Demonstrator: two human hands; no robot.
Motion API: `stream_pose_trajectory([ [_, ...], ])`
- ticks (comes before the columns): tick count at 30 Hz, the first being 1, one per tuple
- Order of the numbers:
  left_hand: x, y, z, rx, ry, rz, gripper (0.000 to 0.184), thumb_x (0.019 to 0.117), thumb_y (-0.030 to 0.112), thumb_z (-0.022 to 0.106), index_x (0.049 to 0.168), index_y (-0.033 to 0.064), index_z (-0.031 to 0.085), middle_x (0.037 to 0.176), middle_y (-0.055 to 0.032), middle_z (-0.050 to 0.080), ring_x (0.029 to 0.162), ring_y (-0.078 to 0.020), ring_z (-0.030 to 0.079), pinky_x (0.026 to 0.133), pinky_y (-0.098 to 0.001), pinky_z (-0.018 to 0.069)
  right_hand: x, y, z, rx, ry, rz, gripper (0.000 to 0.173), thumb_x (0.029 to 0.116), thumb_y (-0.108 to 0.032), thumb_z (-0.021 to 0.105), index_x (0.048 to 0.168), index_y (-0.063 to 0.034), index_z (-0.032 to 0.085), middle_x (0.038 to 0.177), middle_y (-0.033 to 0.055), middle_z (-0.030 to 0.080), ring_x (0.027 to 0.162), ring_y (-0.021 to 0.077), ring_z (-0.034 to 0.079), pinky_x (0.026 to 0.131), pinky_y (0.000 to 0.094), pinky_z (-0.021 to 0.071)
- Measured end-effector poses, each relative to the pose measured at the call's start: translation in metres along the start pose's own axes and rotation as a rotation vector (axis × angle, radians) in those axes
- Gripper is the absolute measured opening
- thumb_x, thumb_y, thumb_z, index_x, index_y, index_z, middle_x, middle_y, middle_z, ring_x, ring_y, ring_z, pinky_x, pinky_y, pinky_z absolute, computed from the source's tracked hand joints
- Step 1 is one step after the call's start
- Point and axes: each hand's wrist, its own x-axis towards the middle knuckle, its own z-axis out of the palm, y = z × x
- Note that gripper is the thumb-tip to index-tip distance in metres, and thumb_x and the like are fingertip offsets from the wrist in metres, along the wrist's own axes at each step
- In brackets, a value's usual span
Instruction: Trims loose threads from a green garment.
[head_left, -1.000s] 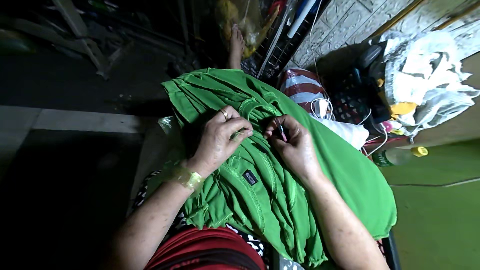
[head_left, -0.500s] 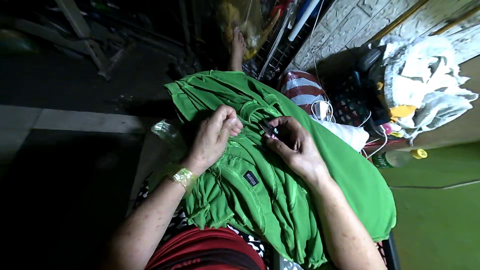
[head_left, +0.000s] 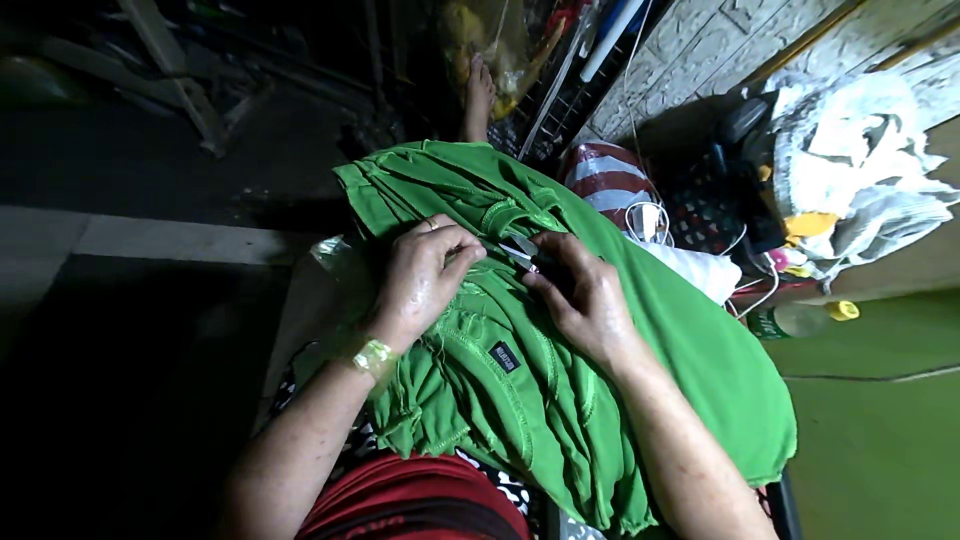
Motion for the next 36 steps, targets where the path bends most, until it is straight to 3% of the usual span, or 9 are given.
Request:
stream_pose_trajectory([
  [5, 0.000, -0.004, -0.007, -0.065, -0.086, -0.067, 0.019, 0.1048, 0.010, 0.054, 0.104, -0.0040, 0.067, 0.102, -0.0161, 0.067, 0.095, -0.0220, 0.066, 0.091, -0.0388, 0.0534, 0.002, -0.006, -0.001, -0.143, -0.032, -0.074, 0.024, 0.0919, -0.004, 0.065, 0.115, -0.0007, 0.069, 0.095, 0.0130, 0.073, 0.082, 0.0282, 0.071, 0.072, 0.0501, 0.0565],
  [7, 0.000, -0.003, -0.006, -0.064, -0.084, -0.073, 0.018, 0.1051, 0.009, 0.053, 0.105, -0.0039, 0.066, 0.104, -0.0169, 0.067, 0.096, -0.0234, 0.066, 0.091, -0.0406, 0.0537, 0.004, -0.011, 0.000, -0.232, -0.033, -0.084, 0.022, 0.0913, -0.004, 0.064, 0.112, -0.0020, 0.071, 0.092, 0.0145, 0.072, 0.079, 0.0313, 0.071, 0.068, 0.0511, 0.0549],
  [14, -0.006, -0.007, 0.003, -0.048, 0.010, -0.014, 0.019, 0.1043, 0.014, 0.056, 0.103, -0.0013, 0.066, 0.108, -0.0159, 0.064, 0.095, -0.0217, 0.064, 0.086, -0.0372, 0.0527, 0.011, -0.016, 0.005, -0.341, -0.064, -0.081, 0.020, 0.0913, -0.005, 0.064, 0.110, -0.0043, 0.072, 0.087, 0.0149, 0.069, 0.075, 0.0328, 0.069, 0.062, 0.0501, 0.0526],
  [23, -0.009, -0.006, 0.005, -0.067, 0.031, -0.051, 0.021, 0.1059, 0.016, 0.054, 0.107, -0.0016, 0.065, 0.108, -0.0163, 0.064, 0.098, -0.0235, 0.063, 0.089, -0.0392, 0.0517, 0.011, -0.011, -0.002, -0.251, -0.130, -0.052, 0.022, 0.0932, -0.004, 0.063, 0.114, -0.0044, 0.071, 0.094, 0.0150, 0.071, 0.077, 0.0320, 0.071, 0.063, 0.0507, 0.0556],
  [36, -0.012, -0.011, 0.007, -0.080, 0.051, -0.001, 0.020, 0.1050, 0.018, 0.055, 0.105, 0.0010, 0.067, 0.111, -0.0126, 0.065, 0.103, -0.0194, 0.060, 0.092, -0.0350, 0.0481, 0.012, -0.014, 0.006, -0.310, -0.103, -0.073, 0.021, 0.0936, -0.003, 0.062, 0.112, -0.0056, 0.072, 0.091, 0.0171, 0.069, 0.077, 0.0347, 0.070, 0.063, 0.0514, 0.0536],
])
